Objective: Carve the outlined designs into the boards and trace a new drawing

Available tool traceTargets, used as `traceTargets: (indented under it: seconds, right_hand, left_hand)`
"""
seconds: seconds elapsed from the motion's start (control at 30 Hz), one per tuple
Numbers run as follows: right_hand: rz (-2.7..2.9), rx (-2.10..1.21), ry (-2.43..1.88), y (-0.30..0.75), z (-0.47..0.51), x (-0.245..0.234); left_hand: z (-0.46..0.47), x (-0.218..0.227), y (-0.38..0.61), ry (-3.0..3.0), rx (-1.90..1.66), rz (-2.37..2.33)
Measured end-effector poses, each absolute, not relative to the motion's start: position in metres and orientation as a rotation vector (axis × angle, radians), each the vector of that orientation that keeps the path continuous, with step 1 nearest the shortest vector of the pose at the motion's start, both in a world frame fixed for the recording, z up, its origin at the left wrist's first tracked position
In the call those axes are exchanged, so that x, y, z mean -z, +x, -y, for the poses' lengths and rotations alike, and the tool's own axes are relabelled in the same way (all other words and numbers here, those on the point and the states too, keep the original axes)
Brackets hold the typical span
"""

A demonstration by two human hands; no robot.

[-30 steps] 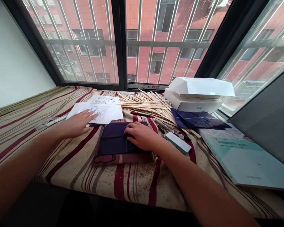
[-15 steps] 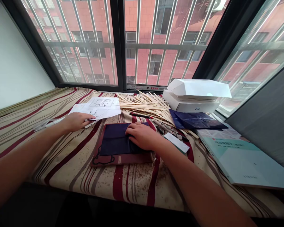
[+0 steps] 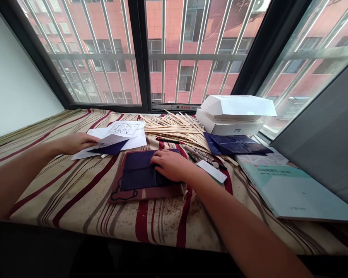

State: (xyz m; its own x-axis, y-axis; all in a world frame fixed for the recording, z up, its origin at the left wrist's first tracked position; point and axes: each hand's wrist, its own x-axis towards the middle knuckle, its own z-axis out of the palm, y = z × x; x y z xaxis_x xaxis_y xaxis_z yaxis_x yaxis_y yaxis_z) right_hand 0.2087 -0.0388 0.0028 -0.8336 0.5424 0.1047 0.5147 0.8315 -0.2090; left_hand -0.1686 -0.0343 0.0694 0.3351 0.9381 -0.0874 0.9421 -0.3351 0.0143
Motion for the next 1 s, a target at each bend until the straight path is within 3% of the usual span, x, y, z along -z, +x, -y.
traceTargets:
  seconds: [0.23,0.3,0.47,0.53,0.73,1.0]
  right_hand:
    - [2.682,-0.35,-0.87,0.21,0.039,-0.006]
    - [2.391,-0.539,-0.963,0.211,0.038,-0.012]
    - [1.54,-1.424,-0.884,0.217,0.036,-0.027]
    - [1.346,-1.589,-0.884,0.217,0.035,-0.028]
    - [1.279,-1.672,-0.994,0.208,0.032,-0.011]
    - [1.293,-1.544,-0.783,0.22,0.031,-0.024]
  left_hand:
    - [0.082,-0.08,-0.109,2.827,-0.375,-2.41]
    - [0.1,-0.079,-0.084,3.066,-0.427,-2.234]
    - [0.123,-0.052,-0.027,3.61,-0.572,-1.67]
    - [0.127,-0.036,-0.011,3.67,-0.56,-1.519]
    - [0.143,-0.001,0.009,3.671,-0.553,-1.281]
    - [0.155,-0.025,-0.032,3.473,-0.622,-1.513]
